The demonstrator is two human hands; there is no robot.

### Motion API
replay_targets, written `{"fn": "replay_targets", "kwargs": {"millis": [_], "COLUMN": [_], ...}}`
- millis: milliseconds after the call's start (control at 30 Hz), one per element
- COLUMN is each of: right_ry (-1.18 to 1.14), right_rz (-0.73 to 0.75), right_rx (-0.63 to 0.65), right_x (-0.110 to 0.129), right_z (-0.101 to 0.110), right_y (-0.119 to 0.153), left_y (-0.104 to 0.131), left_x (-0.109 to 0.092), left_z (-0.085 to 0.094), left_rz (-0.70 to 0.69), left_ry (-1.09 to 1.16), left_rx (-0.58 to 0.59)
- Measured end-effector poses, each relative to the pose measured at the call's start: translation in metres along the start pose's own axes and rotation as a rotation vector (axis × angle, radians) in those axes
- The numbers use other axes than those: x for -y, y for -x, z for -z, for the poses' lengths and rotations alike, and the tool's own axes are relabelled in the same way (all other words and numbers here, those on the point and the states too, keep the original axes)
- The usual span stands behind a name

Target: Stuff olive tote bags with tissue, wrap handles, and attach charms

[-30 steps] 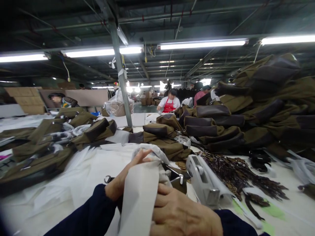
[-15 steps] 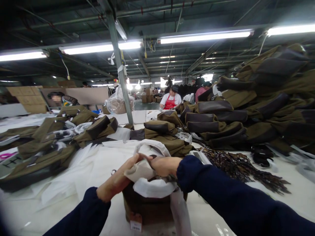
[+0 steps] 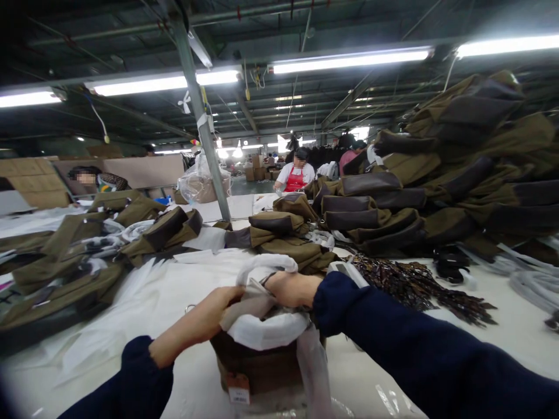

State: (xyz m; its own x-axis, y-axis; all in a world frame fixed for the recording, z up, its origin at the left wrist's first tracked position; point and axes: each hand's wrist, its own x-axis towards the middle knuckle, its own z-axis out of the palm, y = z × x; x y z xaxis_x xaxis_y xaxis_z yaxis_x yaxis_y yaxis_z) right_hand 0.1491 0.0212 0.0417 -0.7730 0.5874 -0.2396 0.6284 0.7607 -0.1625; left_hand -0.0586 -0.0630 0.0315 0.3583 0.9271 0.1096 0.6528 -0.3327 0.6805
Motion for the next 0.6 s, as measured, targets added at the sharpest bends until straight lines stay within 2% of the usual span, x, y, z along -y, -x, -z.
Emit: {"fn": "replay_targets", "kwargs": {"millis": [67,100,133,167,233,267,333,400,467,500,600], "right_ry": [-0.027,-0.048,-0.067,-0.083,-0.096,-0.101,-0.136,-0.186,-0.217,-0.217,-0.169], "right_rz": [0.059,0.089,0.115,0.132,0.134,0.129,0.136,0.106,0.013,-0.028,-0.036], "right_rx": [-0.023,-0.038,-0.056,-0.08,-0.119,-0.144,-0.245,-0.416,-0.584,-0.627,-0.659], "right_x": [-0.001,-0.002,-0.003,-0.003,-0.002,-0.002,-0.001,-0.002,-0.003,-0.003,-0.006], "right_z": [-0.002,-0.002,-0.002,-0.001,0.002,0.004,0.007,0.005,-0.007,-0.015,-0.045], "right_y": [0.001,0.001,0.0,0.0,0.004,0.009,0.028,0.054,0.083,0.096,0.119], "left_y": [0.003,0.003,0.002,0.001,-0.005,-0.009,-0.015,-0.019,-0.021,-0.022,-0.028], "left_x": [-0.013,-0.019,-0.026,-0.031,-0.036,-0.035,-0.032,-0.027,-0.025,-0.026,-0.031], "left_z": [0.002,0.003,0.003,0.002,-0.003,-0.005,-0.01,-0.013,-0.012,-0.012,-0.008], "left_rz": [-0.038,-0.098,-0.173,-0.247,-0.319,-0.31,-0.27,-0.251,-0.249,-0.246,-0.234], "left_ry": [-0.05,-0.065,-0.071,-0.077,-0.1,-0.113,-0.124,-0.109,-0.095,-0.096,-0.115], "left_rx": [-0.197,-0.26,-0.269,-0.221,-0.047,0.021,0.081,0.116,0.158,0.174,0.212]}}
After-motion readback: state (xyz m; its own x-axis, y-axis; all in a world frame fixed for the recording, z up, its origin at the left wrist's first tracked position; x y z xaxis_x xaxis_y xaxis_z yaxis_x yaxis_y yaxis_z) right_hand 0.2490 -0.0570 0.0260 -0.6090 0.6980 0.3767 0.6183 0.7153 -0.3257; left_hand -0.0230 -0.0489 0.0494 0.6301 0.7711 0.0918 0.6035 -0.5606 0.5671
